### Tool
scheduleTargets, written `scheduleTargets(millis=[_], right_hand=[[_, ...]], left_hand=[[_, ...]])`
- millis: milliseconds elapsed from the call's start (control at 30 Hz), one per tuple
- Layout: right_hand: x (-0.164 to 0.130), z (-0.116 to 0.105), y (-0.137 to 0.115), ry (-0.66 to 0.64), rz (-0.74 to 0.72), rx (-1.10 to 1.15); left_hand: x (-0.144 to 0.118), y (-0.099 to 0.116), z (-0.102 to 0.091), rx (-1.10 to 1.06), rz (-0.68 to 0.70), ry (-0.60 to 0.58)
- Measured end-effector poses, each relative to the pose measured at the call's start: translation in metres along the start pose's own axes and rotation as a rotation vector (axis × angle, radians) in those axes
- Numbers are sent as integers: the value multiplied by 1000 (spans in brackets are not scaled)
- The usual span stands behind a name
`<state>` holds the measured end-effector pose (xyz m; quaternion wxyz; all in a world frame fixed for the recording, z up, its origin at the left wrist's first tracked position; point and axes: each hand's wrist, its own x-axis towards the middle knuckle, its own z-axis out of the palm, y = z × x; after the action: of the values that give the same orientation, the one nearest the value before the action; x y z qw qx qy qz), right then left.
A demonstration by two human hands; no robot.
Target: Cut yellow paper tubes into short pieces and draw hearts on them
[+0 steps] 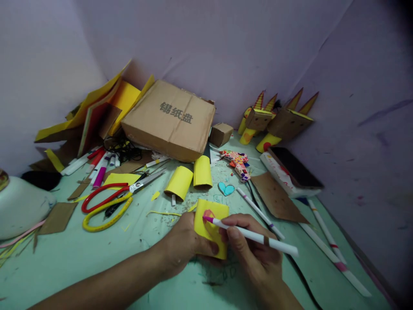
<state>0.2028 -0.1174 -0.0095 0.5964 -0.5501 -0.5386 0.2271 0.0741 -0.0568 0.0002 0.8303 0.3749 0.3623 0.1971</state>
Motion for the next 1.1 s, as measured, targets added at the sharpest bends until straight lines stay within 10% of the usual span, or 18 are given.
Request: scheduleTargets(millis=[1100], right_hand=[[1,0,-6,1,80,24]], left_hand=[[5,-8,-6,-49,21,-28]])
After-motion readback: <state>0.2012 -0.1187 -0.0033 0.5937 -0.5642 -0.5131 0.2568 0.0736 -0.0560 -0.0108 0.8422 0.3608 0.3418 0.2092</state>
